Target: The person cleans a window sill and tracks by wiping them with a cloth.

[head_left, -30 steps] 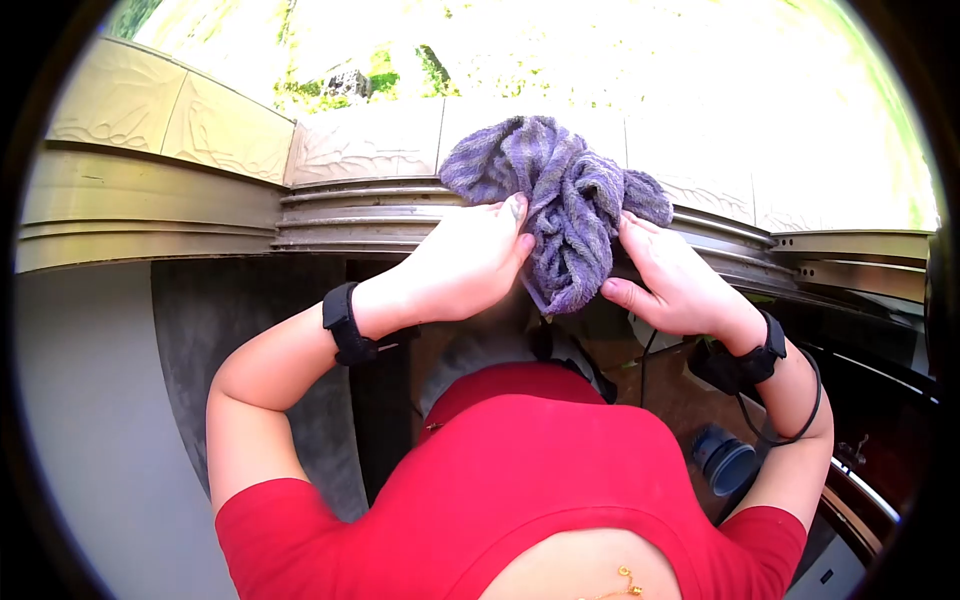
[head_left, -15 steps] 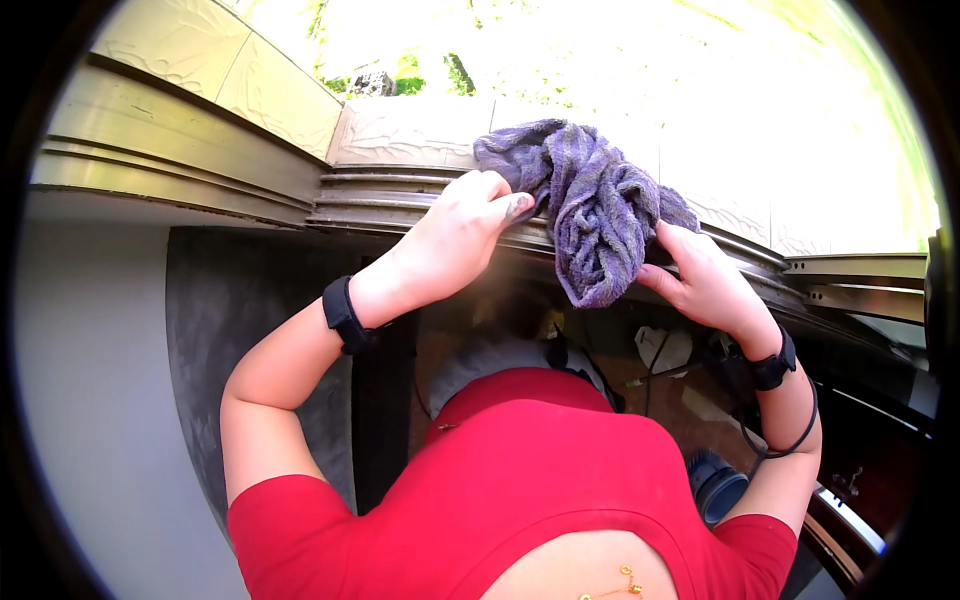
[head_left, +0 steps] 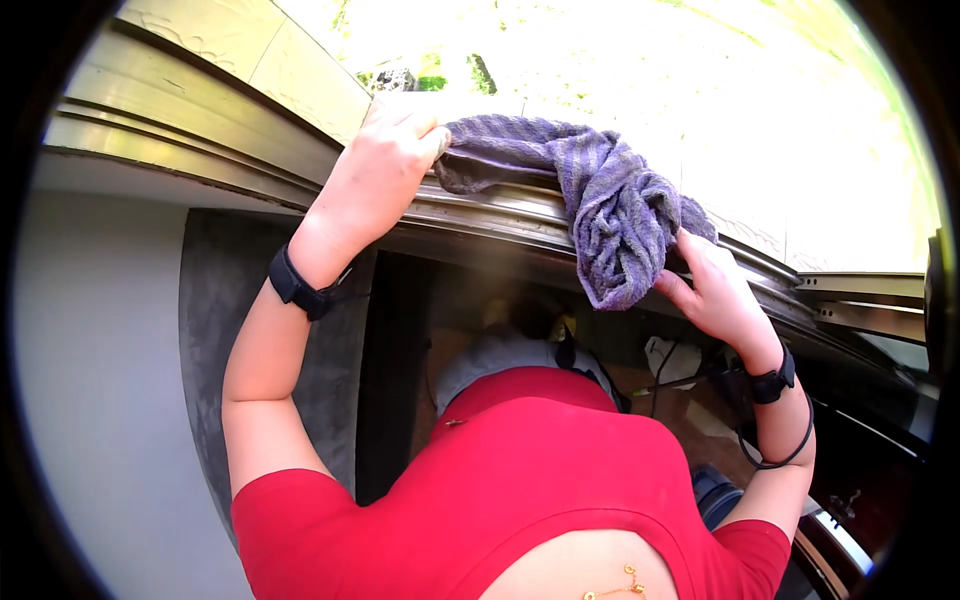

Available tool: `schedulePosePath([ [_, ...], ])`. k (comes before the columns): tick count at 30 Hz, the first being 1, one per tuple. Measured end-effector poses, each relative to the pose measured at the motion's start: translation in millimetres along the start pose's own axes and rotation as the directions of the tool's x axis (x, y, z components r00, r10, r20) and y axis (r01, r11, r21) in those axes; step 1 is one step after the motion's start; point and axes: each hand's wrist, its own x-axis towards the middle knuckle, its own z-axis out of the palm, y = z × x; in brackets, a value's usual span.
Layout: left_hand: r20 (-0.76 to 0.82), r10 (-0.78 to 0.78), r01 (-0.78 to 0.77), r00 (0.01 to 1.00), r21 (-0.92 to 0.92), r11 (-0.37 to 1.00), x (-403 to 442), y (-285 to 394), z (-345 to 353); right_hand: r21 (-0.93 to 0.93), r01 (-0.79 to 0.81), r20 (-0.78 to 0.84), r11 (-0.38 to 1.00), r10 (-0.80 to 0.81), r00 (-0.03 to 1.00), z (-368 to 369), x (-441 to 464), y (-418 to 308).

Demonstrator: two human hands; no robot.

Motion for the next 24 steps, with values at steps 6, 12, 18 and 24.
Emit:
schedulePosePath([
  [6,0.181,-0.002,-0.013,0.983,0.083,0.996,-39.0,-20.3,31.9,-0.044,0.019,-0.023,0.999,-0.02,1.0,1.3,-2.3,1.8],
  [12,0.189,-0.174,0.188,0.966,-0.06,0.98,-45.5,-6.9,27.4,-0.086,0.027,0.018,0.996,-0.026,1.0,-2.2,0.1,-3.8],
  [18,0.195,-0.27,0.291,0.943,-0.087,0.953,-47.3,2.1,29.8,-0.158,0.024,0.069,0.987,-0.013,0.998,-2.3,-0.9,-7.8],
  [24,0.192,-0.327,0.351,0.925,-0.103,0.931,-46.8,3.7,38.7,-0.152,-0.019,0.139,0.988,0.041,0.989,-4.5,1.4,-9.6],
])
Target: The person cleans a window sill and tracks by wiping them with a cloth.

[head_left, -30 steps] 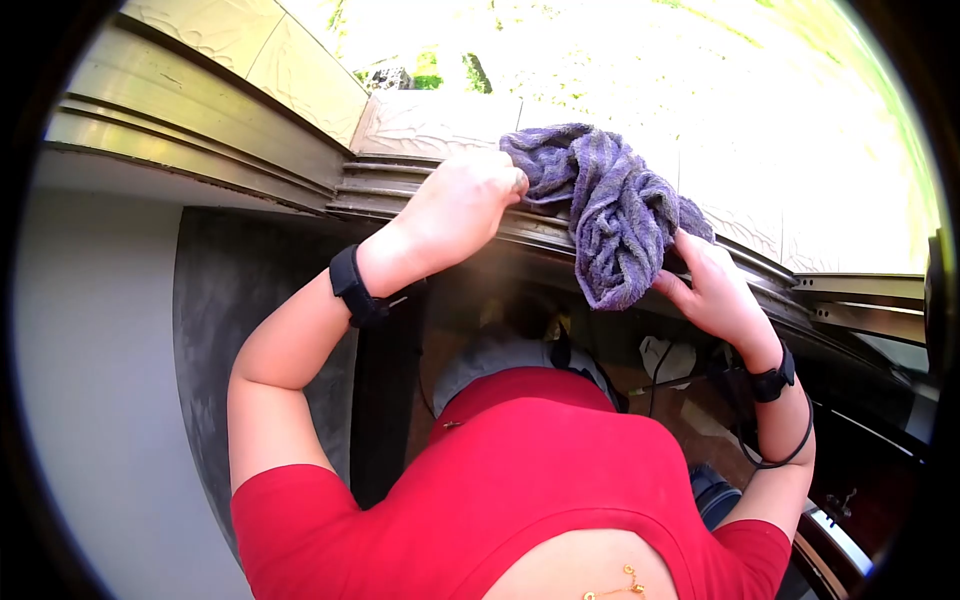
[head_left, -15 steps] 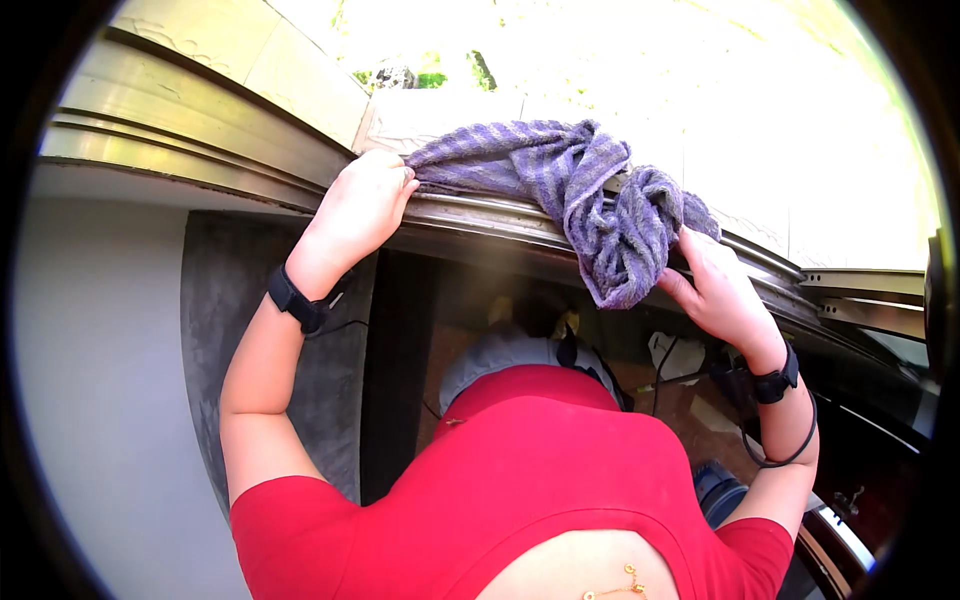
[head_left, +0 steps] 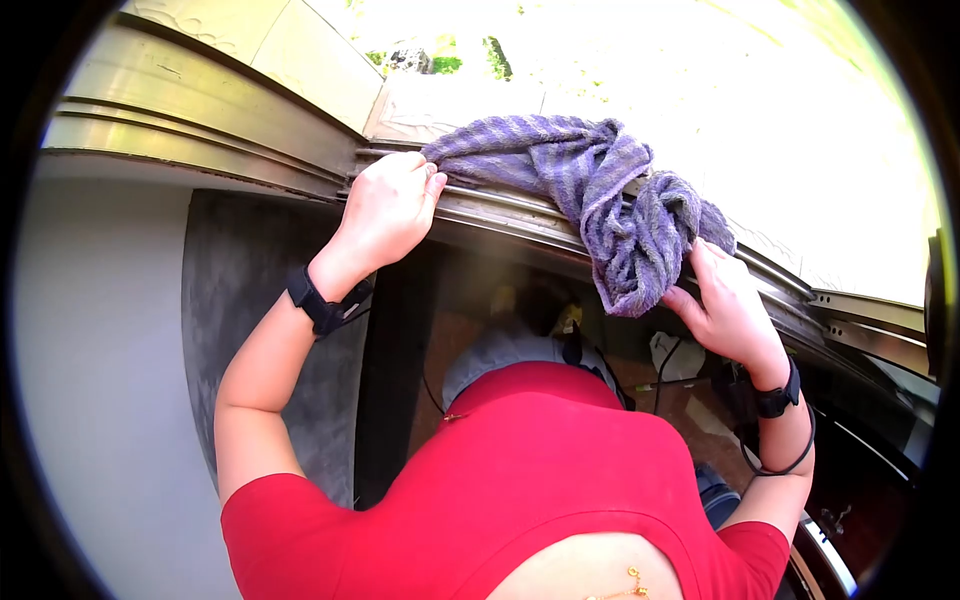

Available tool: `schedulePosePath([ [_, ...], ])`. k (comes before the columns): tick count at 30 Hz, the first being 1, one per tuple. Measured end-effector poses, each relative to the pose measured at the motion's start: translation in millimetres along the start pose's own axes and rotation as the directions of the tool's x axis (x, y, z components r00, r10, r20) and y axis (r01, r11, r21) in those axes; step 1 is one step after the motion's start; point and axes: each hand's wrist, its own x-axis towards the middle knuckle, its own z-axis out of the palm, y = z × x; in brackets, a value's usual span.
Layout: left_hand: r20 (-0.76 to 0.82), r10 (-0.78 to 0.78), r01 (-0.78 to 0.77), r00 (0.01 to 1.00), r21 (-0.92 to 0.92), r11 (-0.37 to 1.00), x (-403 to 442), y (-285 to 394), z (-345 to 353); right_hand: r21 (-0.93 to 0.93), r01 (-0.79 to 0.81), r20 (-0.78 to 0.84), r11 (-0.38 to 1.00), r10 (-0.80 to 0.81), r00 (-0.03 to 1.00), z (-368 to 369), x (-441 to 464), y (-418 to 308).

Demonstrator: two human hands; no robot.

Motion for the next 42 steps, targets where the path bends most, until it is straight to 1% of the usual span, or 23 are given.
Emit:
schedulePosePath([
  [2,-0.123,0.074,-0.086,0.99,-0.09,0.992,1.5,9.0,7.4,0.012,0.012,-0.011,1.0,-0.012,1.0,3.5,-1.1,1.9],
  [3,-0.052,0.059,-0.063,0.997,-0.072,0.995,4.3,24.1,4.7,0.004,0.059,-0.055,0.998,-0.058,0.997,5.4,-2.2,2.5],
  [4,-0.057,0.083,-0.089,0.995,-0.103,0.991,7.8,36.0,8.6,-0.007,0.103,-0.103,0.995,-0.103,0.989,7.4,-4.0,4.1],
  [10,-0.11,0.238,-0.258,0.965,-0.232,0.938,29.2,107.4,35.3,0.014,0.216,-0.141,0.976,-0.212,0.967,15.9,14.3,1.2],
  [12,-0.092,0.191,-0.208,0.977,-0.242,0.948,31.4,111.4,37.6,0.077,0.132,-0.052,0.988,-0.128,0.99,7.8,19.4,-9.4],
  [14,-0.129,0.206,-0.236,0.97,-0.284,0.929,31.3,104.0,39.9,0.093,0.123,-0.072,0.988,-0.116,0.991,11.8,20.6,-3.1],
  [16,-0.167,0.214,-0.259,0.962,-0.325,0.91,27.5,100.9,39.5,0.249,0.245,-0.17,0.937,-0.206,0.964,12.9,19.7,0.2],
  [17,-0.176,0.232,-0.275,0.957,-0.281,0.92,26.8,100.3,37.8,0.267,0.19,-0.108,0.945,-0.167,0.98,6.2,17.4,-3.0],
  [18,-0.185,0.252,-0.291,0.95,-0.234,0.928,26.6,98.8,35.4,0.258,0.193,-0.113,0.947,-0.169,0.979,6.7,16.6,-3.7],
  [19,-0.111,0.247,-0.263,0.963,-0.158,0.952,25.3,99.4,31.5,0.223,0.148,-0.128,0.963,-0.122,0.984,10.0,14.4,-1.6],
  [20,-0.112,0.247,-0.263,0.962,-0.16,0.952,22.6,97.0,28.9,0.19,0.099,-0.141,0.977,-0.072,0.987,14.2,11.8,-0.9],
  [22,-0.094,0.24,-0.244,0.966,-0.028,0.969,16.0,88.4,24.1,0.149,0.109,-0.176,0.983,-0.083,0.981,17.0,6.4,-1.2],
  [25,-0.102,0.148,-0.131,0.984,0.157,0.979,3.2,70.8,14.6,0.065,0.088,-0.178,0.994,-0.075,0.981,13.3,0.6,-4.7],
  [26,-0.102,0.113,-0.088,0.988,0.224,0.971,0.2,63.7,11.4,-0.022,0.097,-0.214,0.995,-0.099,0.972,14.4,-1.4,-4.0],
  [27,-0.104,0.055,-0.017,0.993,0.331,0.944,-1.7,54.9,10.7,-0.108,0.103,-0.246,0.989,-0.127,0.961,15.3,-2.2,-4.0],
  [28,-0.103,0.032,0.012,0.994,0.4,0.917,-3.2,44.4,11.0,-0.104,0.104,-0.241,0.989,-0.126,0.962,14.7,-2.0,-7.0],
  [30,-0.183,-0.022,0.086,0.983,0.351,0.932,-5.6,36.0,6.4,-0.16,0.041,-0.187,0.986,-0.071,0.98,12.2,0.3,-14.0],
  [32,-0.103,-0.089,0.12,0.991,0.338,0.934,-3.8,34.4,0.7,-0.151,0.064,-0.197,0.986,-0.094,0.976,15.6,2.5,-13.8],
  [34,0.012,-0.137,0.131,0.991,0.222,0.966,-1.8,31.6,2.6,-0.145,0.078,-0.209,0.986,-0.108,0.972,18.0,3.6,-13.3],
  [36,0.011,-0.137,0.135,0.99,0.107,0.985,-1.9,32.8,13.9,-0.145,0.099,-0.23,0.984,-0.131,0.964,23.4,4.4,-9.9],
  [38,-0.029,-0.124,0.125,0.992,0.075,0.989,-0.1,37.9,18.5,-0.147,0.117,-0.25,0.982,-0.151,0.956,23.9,7.3,-10.5],
  [40,-0.042,-0.099,0.101,0.994,0.059,0.993,3.8,45.5,21.2,-0.045,0.137,-0.177,0.99,-0.143,0.974,19.6,14.4,-15.6],
  [42,-0.069,0.0,0.002,0.998,0.028,1.0,7.3,63.3,26.8,-0.033,0.131,-0.174,0.991,-0.135,0.975,21.2,18.6,-16.5],
])
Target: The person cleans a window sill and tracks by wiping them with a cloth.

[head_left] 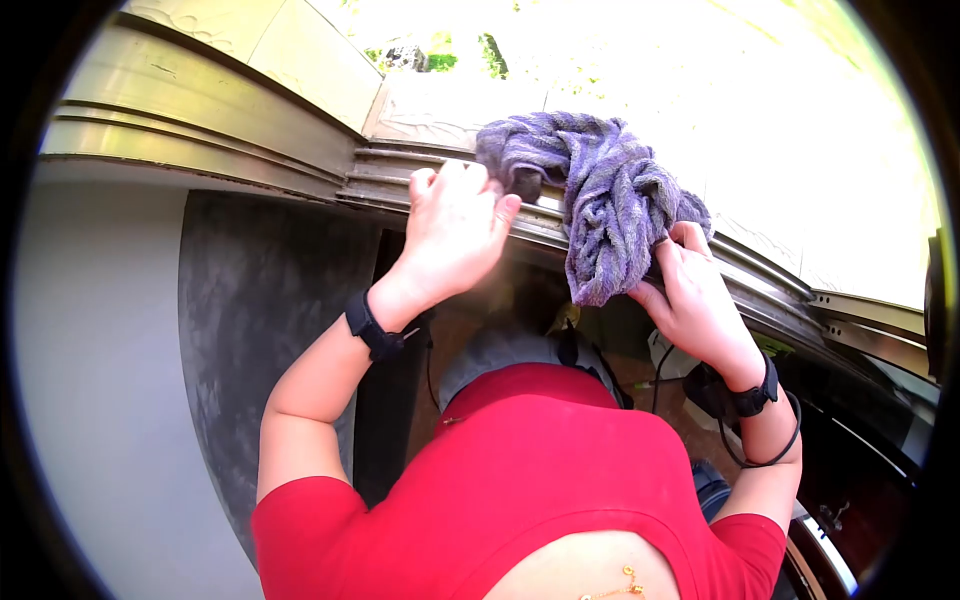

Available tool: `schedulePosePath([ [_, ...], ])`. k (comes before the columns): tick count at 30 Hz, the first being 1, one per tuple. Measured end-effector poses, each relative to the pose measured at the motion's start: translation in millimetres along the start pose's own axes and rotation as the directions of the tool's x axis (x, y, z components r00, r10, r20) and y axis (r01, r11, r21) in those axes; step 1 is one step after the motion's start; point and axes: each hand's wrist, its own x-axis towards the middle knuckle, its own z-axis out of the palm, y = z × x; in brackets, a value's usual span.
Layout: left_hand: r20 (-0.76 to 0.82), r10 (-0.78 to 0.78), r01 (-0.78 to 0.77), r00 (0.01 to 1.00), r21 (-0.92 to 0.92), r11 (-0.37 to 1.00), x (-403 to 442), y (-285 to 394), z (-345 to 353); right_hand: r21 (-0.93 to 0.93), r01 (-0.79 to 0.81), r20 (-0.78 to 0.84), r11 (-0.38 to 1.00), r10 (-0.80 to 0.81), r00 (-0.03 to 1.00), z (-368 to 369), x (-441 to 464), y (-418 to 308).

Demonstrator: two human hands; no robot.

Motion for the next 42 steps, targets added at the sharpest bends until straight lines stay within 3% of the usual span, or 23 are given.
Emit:
schedulePosePath([
  [4,0.04,0.124,-0.116,0.991,-0.161,0.98,19.0,55.3,12.0,0.091,-0.02,-0.039,0.996,0.023,0.999,7.8,0.5,5.6],
  [6,0.015,0.126,-0.121,0.992,-0.193,0.974,25.3,67.0,18.9,0.27,-0.009,-0.144,0.963,0.05,0.988,7.3,0.3,9.8],
  [10,-0.029,0.116,-0.12,0.993,-0.234,0.965,23.4,64.1,17.2,0.303,-0.09,0.012,0.949,0.091,0.996,-3.0,-0.2,21.2],
  [11,0.071,0.11,-0.09,0.991,-0.236,0.967,23.6,59.4,12.3,0.29,-0.068,0.013,0.955,0.067,0.998,-6.1,0.9,22.7],
  [12,0.066,0.123,-0.103,0.99,-0.253,0.962,23.8,52.6,11.3,0.286,-0.08,0.02,0.955,0.078,0.997,-9.5,-1.1,21.4],
  [16,-0.183,0.113,-0.166,0.977,-0.312,0.935,16.6,23.5,8.0,0.28,-0.149,0.035,0.948,0.145,0.989,-15.6,-12.3,25.2],
  [18,-0.175,0.027,-0.092,0.984,-0.378,0.921,11.7,15.3,1.5,0.314,-0.174,-0.043,0.933,0.197,0.98,-17.0,-19.5,25.4],
  [20,-0.137,0.03,-0.076,0.99,-0.341,0.937,10.9,9.6,-7.8,0.325,-0.21,-0.035,0.922,0.234,0.972,-19.6,-20.8,25.6],
  [22,-0.228,0.039,-0.103,0.973,-0.272,0.957,15.2,5.8,-12.8,0.222,-0.254,-0.155,0.942,0.291,0.944,-14.0,-26.0,36.3],
  [23,-0.206,0.058,-0.114,0.977,-0.268,0.957,18.2,2.5,-14.5,0.13,-0.234,-0.193,0.963,0.256,0.947,-13.8,-25.9,35.7],
  [24,-0.208,0.057,-0.113,0.976,-0.267,0.957,23.9,-2.9,-11.7,0.129,-0.232,-0.194,0.964,0.254,0.948,-14.4,-24.6,33.7],
  [26,-0.141,0.212,-0.245,0.967,-0.297,0.923,36.1,-15.6,1.3,0.063,-0.213,-0.189,0.975,0.221,0.957,-15.2,-22.4,28.3],
  [28,-0.134,0.232,-0.263,0.963,-0.313,0.913,39.2,-18.6,5.5,0.037,-0.183,-0.147,0.982,0.187,0.971,-12.7,-22.3,28.9],
  [30,-0.085,0.288,-0.3,0.954,-0.195,0.934,38.0,-14.7,5.5,0.014,-0.159,-0.107,0.987,0.16,0.981,-9.4,-22.4,27.5],
  [34,-0.134,0.34,-0.356,0.931,-0.13,0.925,19.8,-9.5,-7.0,-0.125,-0.045,-0.193,0.991,0.02,0.981,-2.1,-23.1,22.7],
  [40,-0.089,0.302,-0.302,0.949,0.009,0.953,9.5,-7.9,-16.6,-0.039,-0.113,-0.102,0.993,0.109,0.989,-11.4,-19.3,18.1],
  [42,-0.126,0.285,-0.253,0.95,0.223,0.942,7.2,-21.9,-19.6,-0.098,-0.06,-0.075,0.993,0.053,0.996,-9.3,-14.7,15.0],
])
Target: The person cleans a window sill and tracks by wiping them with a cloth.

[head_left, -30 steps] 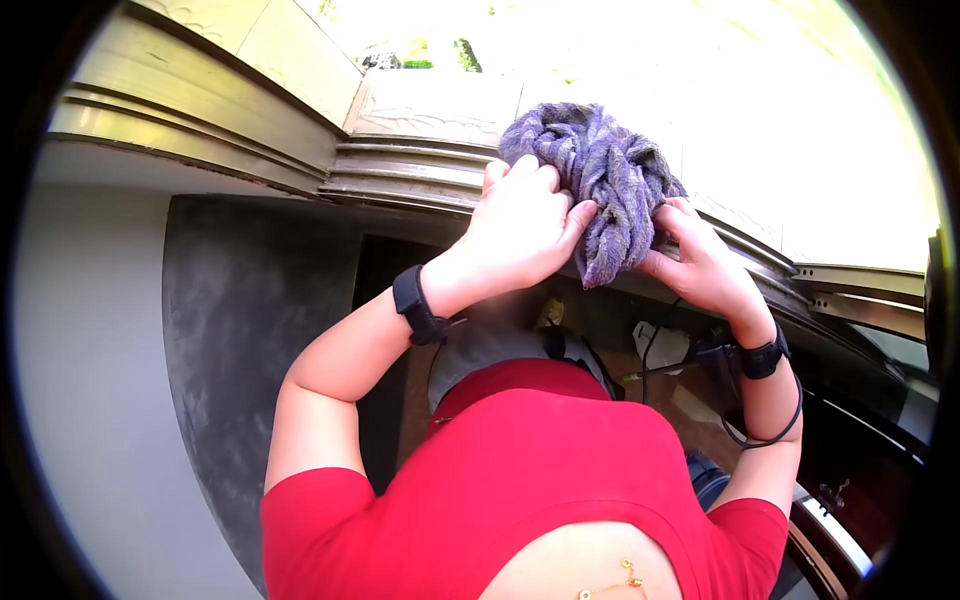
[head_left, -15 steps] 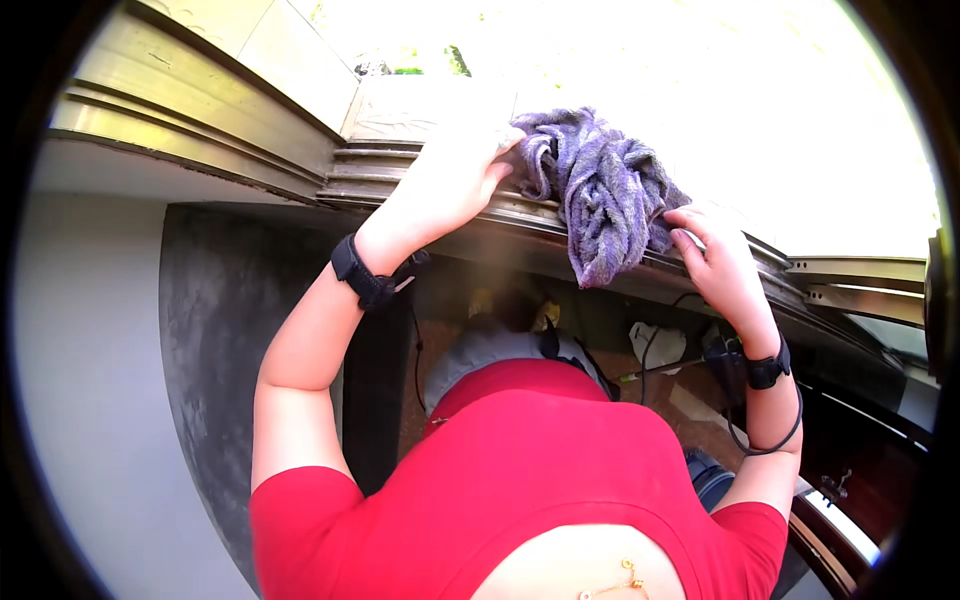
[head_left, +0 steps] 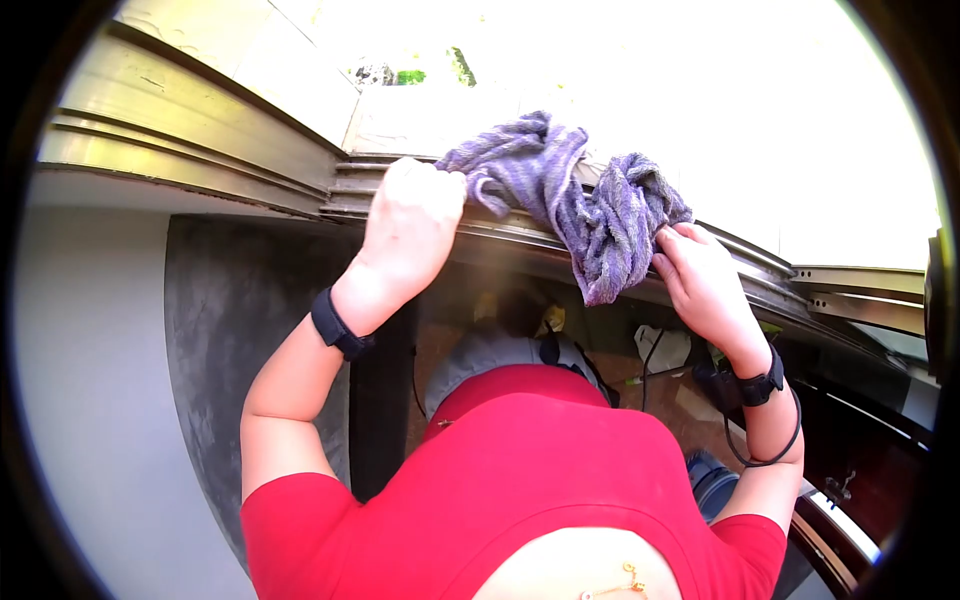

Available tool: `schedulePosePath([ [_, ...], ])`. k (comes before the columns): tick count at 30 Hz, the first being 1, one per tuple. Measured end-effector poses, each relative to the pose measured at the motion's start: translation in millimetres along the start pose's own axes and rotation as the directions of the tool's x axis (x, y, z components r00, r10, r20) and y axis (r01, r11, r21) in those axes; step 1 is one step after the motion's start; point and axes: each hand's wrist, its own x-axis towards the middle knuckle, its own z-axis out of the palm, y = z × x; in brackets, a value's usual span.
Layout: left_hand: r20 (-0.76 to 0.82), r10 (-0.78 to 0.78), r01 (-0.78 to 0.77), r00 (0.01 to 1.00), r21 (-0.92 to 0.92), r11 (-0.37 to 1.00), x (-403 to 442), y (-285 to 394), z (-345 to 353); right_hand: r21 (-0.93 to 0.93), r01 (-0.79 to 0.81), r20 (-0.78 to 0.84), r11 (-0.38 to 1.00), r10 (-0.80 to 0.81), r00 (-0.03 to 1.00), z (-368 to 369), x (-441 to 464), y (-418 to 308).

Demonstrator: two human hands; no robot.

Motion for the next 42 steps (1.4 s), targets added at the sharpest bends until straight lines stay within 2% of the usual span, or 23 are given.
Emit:
schedulePosePath([
  [4,0.06,-0.051,0.047,0.997,0.064,0.997,-12.8,-30.5,-9.0,-0.038,-0.025,0.018,0.999,0.025,1.0,1.1,2.6,-5.1],
  [6,0.067,-0.044,0.041,0.997,0.042,0.998,-12.9,-28.6,-8.2,-0.056,0.045,-0.049,0.997,-0.047,0.998,7.7,1.9,2.1],
  [9,0.058,-0.039,0.044,0.998,-0.073,0.996,-14.2,-33.0,-6.9,-0.048,0.042,-0.039,0.998,-0.044,0.998,10.2,7.6,-0.8],
  [11,0.137,-0.107,0.137,0.985,-0.237,0.962,-17.8,-37.1,-4.1,-0.07,0.08,-0.094,0.994,-0.086,0.992,14.0,7.3,-1.5],
  [12,0.136,-0.104,0.134,0.985,-0.235,0.963,-17.7,-35.7,-0.4,-0.069,0.079,-0.098,0.995,-0.085,0.992,15.0,7.4,-1.2],
  [14,0.141,-0.234,0.268,0.962,-0.312,0.912,-22.8,-33.3,6.7,-0.101,0.104,-0.173,0.989,-0.121,0.978,18.2,8.1,-8.2],
  [16,0.085,-0.198,0.216,0.976,-0.389,0.896,-19.6,-23.2,13.0,-0.071,0.121,-0.196,0.99,-0.133,0.972,20.8,10.3,-9.3],
  [19,0.066,-0.138,0.153,0.988,-0.388,0.909,3.6,20.0,30.0,-0.022,0.083,-0.16,0.996,-0.085,0.983,21.7,5.7,0.5],
  [20,0.045,-0.121,0.129,0.992,-0.381,0.916,9.8,32.1,35.0,0.014,-0.002,-0.115,1.0,0.003,0.993,20.0,6.7,-2.6],
  [21,0.025,-0.091,0.093,0.996,-0.455,0.885,16.4,45.0,44.1,0.041,-0.089,-0.069,0.995,0.091,0.993,17.8,8.0,-3.5],
  [22,0.035,-0.063,0.072,0.997,-0.47,0.88,25.6,58.5,44.1,0.027,-0.09,-0.07,0.996,0.092,0.993,14.7,9.5,-3.1],
  [25,0.01,-0.015,0.018,1.0,-0.454,0.891,39.2,81.5,40.4,0.264,-0.291,0.032,0.92,0.293,0.955,10.0,10.6,4.6],
  [28,-0.086,-0.019,-0.024,0.996,-0.469,0.883,40.6,86.7,43.6,0.656,-0.331,0.109,0.679,0.349,0.931,10.4,9.9,7.6],
  [30,0.064,-0.111,0.128,0.992,-0.547,0.827,41.0,92.0,39.7,0.654,-0.314,0.108,0.688,0.327,0.939,12.2,10.9,9.9],
  [31,0.064,-0.106,0.124,0.992,-0.551,0.825,41.0,95.0,39.1,0.655,-0.303,0.115,0.692,0.305,0.946,12.7,10.6,9.2],
  [32,0.178,-0.135,0.219,0.975,-0.642,0.735,43.8,96.8,39.7,0.653,-0.306,0.111,0.693,0.313,0.943,12.1,10.6,7.2],
  [33,0.28,-0.143,0.305,0.949,-0.713,0.631,47.7,95.0,40.9,0.744,-0.286,0.076,0.604,0.349,0.934,11.3,13.7,1.8],
  [34,0.271,-0.133,0.293,0.953,-0.72,0.629,52.6,97.1,48.2,0.825,-0.258,0.053,0.502,0.387,0.92,9.5,14.6,-0.4],
  [35,0.281,-0.133,0.311,0.95,-0.854,0.417,57.0,99.3,60.8,0.821,-0.261,0.045,0.508,0.399,0.916,7.7,16.4,-3.6],
  [37,0.291,-0.124,0.282,0.949,-0.956,-0.084,72.4,108.1,61.8,0.951,-0.136,-0.002,0.278,0.445,0.896,1.5,21.9,-6.8],
  [38,0.289,-0.133,0.264,0.948,-0.948,-0.177,80.5,110.0,55.7,0.986,-0.058,-0.023,0.157,0.469,0.883,-2.8,26.7,-5.4],
  [40,0.283,-0.199,0.265,0.938,-0.958,-0.112,100.8,94.7,31.0,0.977,0.058,-0.142,0.207,0.418,0.897,-18.1,46.0,0.6],
  [42,0.303,-0.228,0.288,0.925,-0.952,-0.1,123.8,75.8,4.9,0.969,0.079,-0.171,0.236,0.397,0.902,-35.0,69.5,6.3],
])
